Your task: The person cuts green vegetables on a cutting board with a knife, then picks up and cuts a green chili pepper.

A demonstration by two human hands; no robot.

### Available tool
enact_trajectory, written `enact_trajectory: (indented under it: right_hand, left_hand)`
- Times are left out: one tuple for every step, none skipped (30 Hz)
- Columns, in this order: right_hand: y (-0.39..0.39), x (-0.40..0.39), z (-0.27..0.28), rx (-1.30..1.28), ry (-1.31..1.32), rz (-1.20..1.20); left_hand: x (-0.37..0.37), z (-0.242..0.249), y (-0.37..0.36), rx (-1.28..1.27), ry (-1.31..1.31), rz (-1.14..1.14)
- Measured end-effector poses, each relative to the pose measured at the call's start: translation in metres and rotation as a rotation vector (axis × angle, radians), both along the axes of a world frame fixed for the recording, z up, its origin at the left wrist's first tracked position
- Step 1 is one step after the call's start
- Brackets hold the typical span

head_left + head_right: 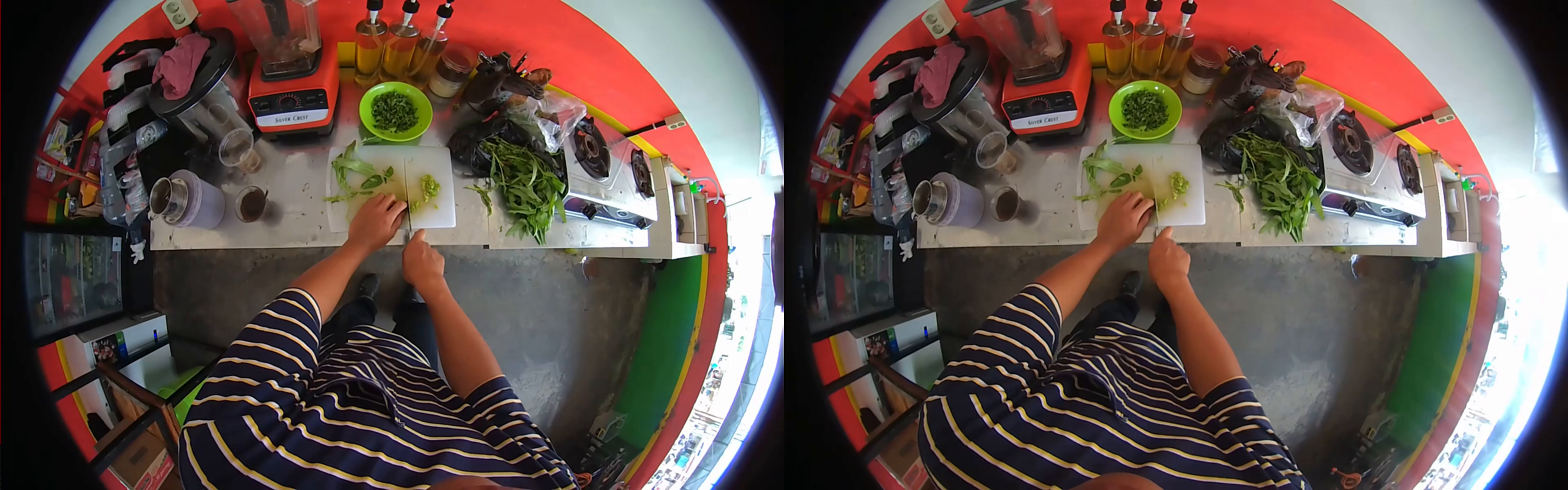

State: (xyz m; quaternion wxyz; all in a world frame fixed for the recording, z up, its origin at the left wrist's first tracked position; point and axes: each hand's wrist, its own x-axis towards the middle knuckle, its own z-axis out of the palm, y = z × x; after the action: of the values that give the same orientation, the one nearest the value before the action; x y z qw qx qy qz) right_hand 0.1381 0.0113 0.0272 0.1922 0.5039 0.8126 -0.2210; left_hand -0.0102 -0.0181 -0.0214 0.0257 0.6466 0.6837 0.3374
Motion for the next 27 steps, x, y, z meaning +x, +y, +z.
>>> enact_trajectory:
  right_hand:
    - [0.004, -0.003, 0.0, 0.027, 0.022, -0.005]
    - [0.009, -0.005, 0.0, 0.025, 0.018, -0.007]
    - [0.015, -0.006, 0.003, 0.017, 0.011, 0.015]
    - [0.019, -0.007, 0.006, 0.014, 0.007, 0.038]
    - [0.019, -0.008, 0.01, 0.02, 0.011, 0.035]
    - [0.017, -0.008, 0.013, 0.011, 0.003, 0.025]
    - [0.013, -0.007, 0.015, 0.001, -0.007, 0.016]
    - [0.007, -0.005, 0.013, 0.003, -0.006, 0.012]
    - [0.0, -0.003, 0.008, 0.049, -0.006, 0.018]
    - [-0.005, -0.002, 0.003, 0.093, -0.006, 0.026]
    - [-0.007, -0.003, -0.003, 0.092, -0.007, 0.027]
    - [-0.008, -0.004, -0.004, 0.106, 0.003, 0.019]
    - [-0.008, -0.005, -0.006, 0.119, 0.014, 0.013]
    - [-0.004, -0.006, -0.006, 0.119, 0.015, 0.019]
    - [0.005, -0.008, -0.002, 0.085, 0.024, 0.011]
    - [0.013, -0.011, 0.001, 0.05, 0.035, 0.004]
    - [0.022, -0.013, 0.003, 0.052, 0.037, 0.015]
    - [0.03, -0.014, 0.005, 0.028, 0.045, 0.024]
    - [0.035, -0.014, 0.006, 0.001, 0.053, 0.031]
    - [0.038, -0.014, 0.007, -0.02, 0.054, 0.046]
    - [0.035, -0.014, 0.007, -0.024, 0.054, 0.051]
    - [0.03, -0.012, 0.007, -0.011, 0.053, 0.066]
    - [0.026, -0.01, 0.007, 0.004, 0.053, 0.08]
    - [0.018, -0.009, 0.005, 0.005, 0.053, 0.084]
    - [0.008, -0.008, 0.002, 0.019, 0.047, 0.055]
    - [0.004, -0.009, 0.0, 0.035, 0.044, 0.026]
    - [0.005, -0.012, 0.0, 0.036, 0.047, 0.026]
  left_hand:
    - [0.0, -0.001, 0.0, -0.005, -0.005, -0.001]
    - [0.0, -0.001, 0.0, 0.013, -0.004, 0.0]
    - [0.001, -0.001, -0.001, 0.031, -0.003, -0.002]
    - [0.002, 0.0, -0.001, 0.033, -0.002, -0.006]
    - [0.002, 0.002, -0.002, 0.034, -0.001, -0.003]
    - [0.002, 0.003, -0.003, 0.034, -0.001, 0.001]
    - [0.002, 0.003, -0.003, 0.037, 0.002, -0.002]
    - [0.002, 0.003, -0.003, 0.032, 0.007, -0.002]
    - [0.002, 0.002, -0.002, 0.027, 0.01, -0.002]
    - [0.002, 0.0, -0.002, 0.026, 0.01, -0.003]
    - [0.002, -0.001, -0.002, 0.024, 0.001, -0.006]
    - [0.001, -0.002, -0.002, 0.024, -0.006, -0.006]
    - [0.001, -0.002, -0.003, 0.024, -0.006, 0.0]
    - [0.001, -0.001, -0.003, 0.032, -0.01, 0.003]
    - [0.002, -0.001, -0.004, 0.041, -0.014, 0.006]
    - [0.003, 0.0, -0.005, 0.042, -0.013, 0.014]
    - [0.005, 0.001, -0.005, 0.041, -0.016, 0.028]
    - [0.006, 0.002, -0.006, 0.038, -0.019, 0.041]
    - [0.006, 0.002, -0.006, 0.037, -0.017, 0.049]
    - [0.006, 0.002, -0.006, 0.051, -0.016, 0.043]
    - [0.006, 0.001, -0.007, 0.065, -0.016, 0.037]
    - [0.006, 0.0, -0.008, 0.061, -0.017, 0.041]
    - [0.005, 0.0, -0.007, 0.054, -0.005, 0.039]
    - [0.005, 0.001, -0.006, 0.05, 0.008, 0.037]
    - [0.005, 0.001, -0.006, 0.052, 0.008, 0.04]
    - [0.005, 0.001, -0.005, 0.021, 0.0, 0.039]
    - [0.004, 0.002, -0.005, -0.011, -0.007, 0.036]
